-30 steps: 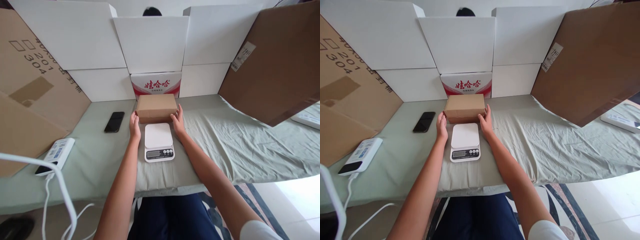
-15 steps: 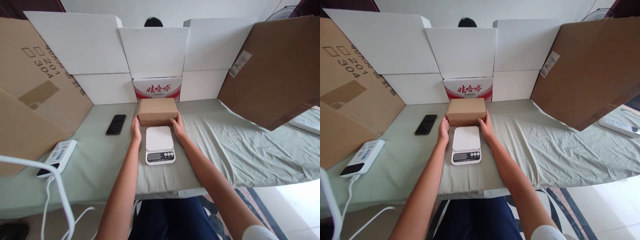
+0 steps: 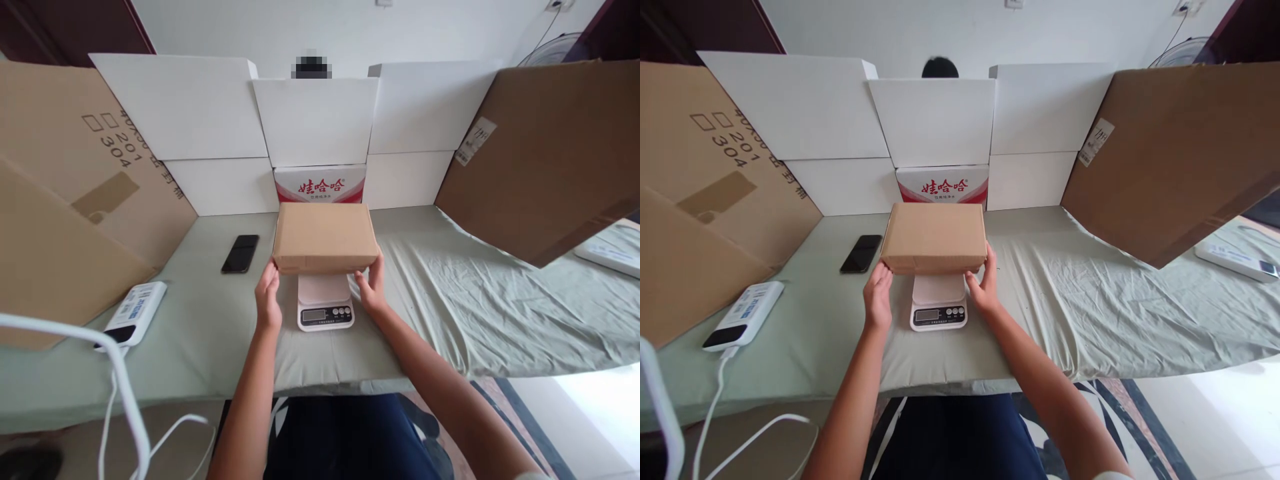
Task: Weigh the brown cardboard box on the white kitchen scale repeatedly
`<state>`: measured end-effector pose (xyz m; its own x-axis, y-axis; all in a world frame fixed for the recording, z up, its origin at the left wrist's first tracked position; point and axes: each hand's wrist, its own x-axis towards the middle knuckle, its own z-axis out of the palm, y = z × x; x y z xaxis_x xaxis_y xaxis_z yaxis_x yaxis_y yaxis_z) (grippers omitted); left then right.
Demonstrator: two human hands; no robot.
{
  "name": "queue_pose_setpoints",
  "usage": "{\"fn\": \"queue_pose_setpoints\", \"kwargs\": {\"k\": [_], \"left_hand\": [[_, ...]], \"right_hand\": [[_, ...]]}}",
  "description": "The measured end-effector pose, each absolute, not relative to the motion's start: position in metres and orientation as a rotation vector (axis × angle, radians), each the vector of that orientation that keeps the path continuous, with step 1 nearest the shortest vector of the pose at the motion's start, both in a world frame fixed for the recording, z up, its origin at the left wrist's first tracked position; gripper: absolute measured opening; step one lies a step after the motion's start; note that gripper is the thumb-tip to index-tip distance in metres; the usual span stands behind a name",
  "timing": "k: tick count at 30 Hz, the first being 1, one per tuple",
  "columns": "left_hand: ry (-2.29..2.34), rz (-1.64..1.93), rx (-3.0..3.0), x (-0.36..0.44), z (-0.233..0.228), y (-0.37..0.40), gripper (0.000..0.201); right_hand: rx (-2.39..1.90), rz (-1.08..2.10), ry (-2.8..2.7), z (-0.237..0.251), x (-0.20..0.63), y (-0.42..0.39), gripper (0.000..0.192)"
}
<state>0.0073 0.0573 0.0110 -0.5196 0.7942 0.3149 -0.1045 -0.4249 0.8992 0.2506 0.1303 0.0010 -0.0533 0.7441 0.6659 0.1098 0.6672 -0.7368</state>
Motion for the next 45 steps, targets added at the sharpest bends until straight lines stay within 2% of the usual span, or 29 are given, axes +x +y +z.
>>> {"fn": "queue_pose_setpoints", "kwargs": {"k": [6, 20, 27, 45], "left_hand": [[1.240, 1.882, 0.904, 0.009, -0.009, 0.004, 0.069], [1.350, 1.832, 0.929, 0.010, -0.003, 0.004, 0.068], [1.367, 1.838, 0.910, 0.008, -0.004, 0.006, 0.070], [1.404, 1.865, 0.943, 0.012, 0.004, 0.004, 0.069]], "right_hand": [[-0.776, 0.594, -1.550, -0.004, 0.268, 0.092, 0.063], [-0.841, 0.690, -1.543, 0.001, 0.264, 0.094, 0.066], [-0.822, 0.690, -1.537, 0.005, 0.263, 0.095, 0.060], [-0.840, 0.684, -1.506, 0.002, 0.269, 0.095, 0.068]]}}
